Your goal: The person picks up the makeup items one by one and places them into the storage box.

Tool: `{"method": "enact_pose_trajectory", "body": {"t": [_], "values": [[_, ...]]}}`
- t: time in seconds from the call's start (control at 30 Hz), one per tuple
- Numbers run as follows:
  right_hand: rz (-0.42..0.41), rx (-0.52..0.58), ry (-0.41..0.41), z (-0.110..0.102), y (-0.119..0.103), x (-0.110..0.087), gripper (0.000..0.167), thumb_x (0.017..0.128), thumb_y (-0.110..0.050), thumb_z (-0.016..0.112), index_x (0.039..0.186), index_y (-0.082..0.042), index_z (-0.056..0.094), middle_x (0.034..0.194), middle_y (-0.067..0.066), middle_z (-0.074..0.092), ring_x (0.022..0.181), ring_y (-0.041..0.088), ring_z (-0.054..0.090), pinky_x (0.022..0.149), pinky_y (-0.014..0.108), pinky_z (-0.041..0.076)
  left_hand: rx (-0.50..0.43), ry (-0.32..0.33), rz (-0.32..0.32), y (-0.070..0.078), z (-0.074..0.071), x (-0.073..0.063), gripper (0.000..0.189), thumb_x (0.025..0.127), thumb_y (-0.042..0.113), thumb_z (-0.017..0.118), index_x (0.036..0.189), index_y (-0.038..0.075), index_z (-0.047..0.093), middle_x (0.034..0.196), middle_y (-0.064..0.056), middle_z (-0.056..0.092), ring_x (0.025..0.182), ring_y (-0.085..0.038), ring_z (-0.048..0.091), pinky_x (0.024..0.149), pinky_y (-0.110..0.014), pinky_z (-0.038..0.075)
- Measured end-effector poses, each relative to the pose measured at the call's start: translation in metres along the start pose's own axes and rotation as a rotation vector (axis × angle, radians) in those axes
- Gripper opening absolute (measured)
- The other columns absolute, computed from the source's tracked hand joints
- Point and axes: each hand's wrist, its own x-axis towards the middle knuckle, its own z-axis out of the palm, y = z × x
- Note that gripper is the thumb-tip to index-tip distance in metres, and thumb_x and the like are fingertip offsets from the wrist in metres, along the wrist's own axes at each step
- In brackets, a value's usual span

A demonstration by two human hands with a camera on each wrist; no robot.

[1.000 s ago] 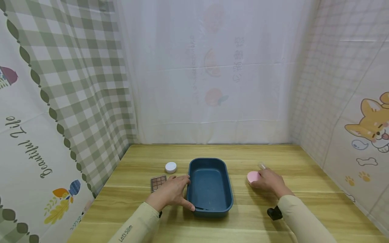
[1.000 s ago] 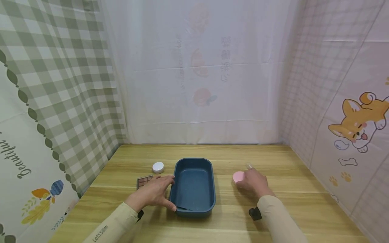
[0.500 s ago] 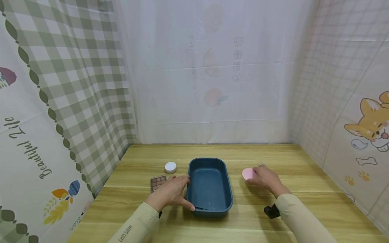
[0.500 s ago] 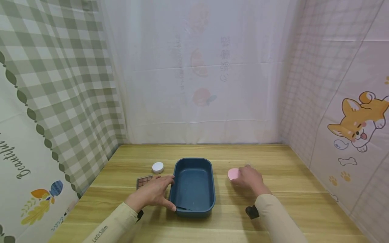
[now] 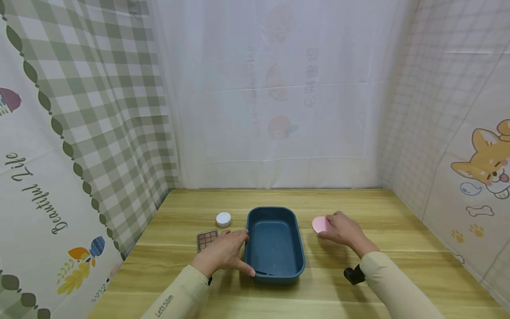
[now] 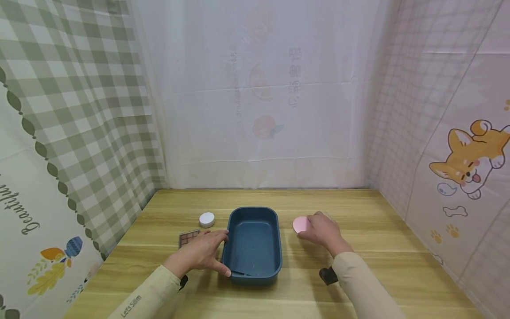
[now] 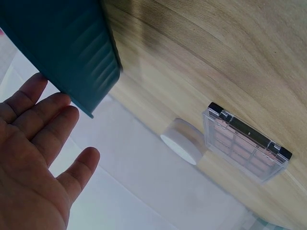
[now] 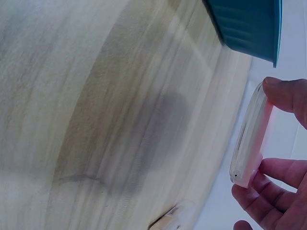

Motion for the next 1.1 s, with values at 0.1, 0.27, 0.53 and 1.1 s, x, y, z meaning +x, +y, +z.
{"method": "enact_pose_trajectory", "body": {"t": [0.1, 0.27, 0.53, 1.1], "values": [[-0.009, 0.008, 0.002, -0.002, -0.002, 0.001, 0.063, 0.077, -0.042, 0.078, 0.115, 0.007, 0.065, 0.108, 0.021, 0.062, 0.098, 0.035, 0.058, 0.076, 0.051, 0.051, 0.002, 0.0, 0.001, 0.0, 0.0, 0.0, 0.091, 0.062, 0.071, 0.081, 0.124, 0.008, 0.06, 0.13, -0.006, 0.059, 0.119, -0.021, 0.056, 0.11, -0.056, 0.033], [-0.039, 0.015, 0.019, -0.006, -0.007, 0.001, 0.06, 0.076, -0.042, 0.079, 0.113, 0.003, 0.066, 0.107, 0.02, 0.062, 0.093, 0.032, 0.058, 0.07, 0.05, 0.05, 0.0, -0.007, -0.001, 0.0, -0.001, 0.001, 0.091, 0.062, 0.072, 0.08, 0.124, 0.008, 0.06, 0.131, -0.006, 0.058, 0.12, -0.022, 0.056, 0.11, -0.056, 0.033], [-0.068, 0.016, 0.041, -0.012, -0.021, 0.003, 0.061, 0.076, -0.042, 0.078, 0.117, 0.003, 0.067, 0.11, 0.021, 0.062, 0.091, 0.031, 0.058, 0.069, 0.048, 0.05, 0.011, -0.007, -0.006, 0.001, -0.001, 0.001, 0.09, 0.061, 0.072, 0.081, 0.123, 0.009, 0.06, 0.128, -0.005, 0.06, 0.116, -0.021, 0.057, 0.109, -0.056, 0.034], [-0.138, -0.005, 0.06, -0.018, -0.051, 0.006, 0.061, 0.076, -0.042, 0.079, 0.119, 0.001, 0.067, 0.112, 0.019, 0.063, 0.093, 0.03, 0.06, 0.075, 0.051, 0.049, 0.004, -0.006, -0.005, 0.001, -0.001, 0.001, 0.091, 0.06, 0.071, 0.082, 0.122, 0.008, 0.06, 0.126, -0.005, 0.06, 0.115, -0.021, 0.058, 0.109, -0.055, 0.034]]}}
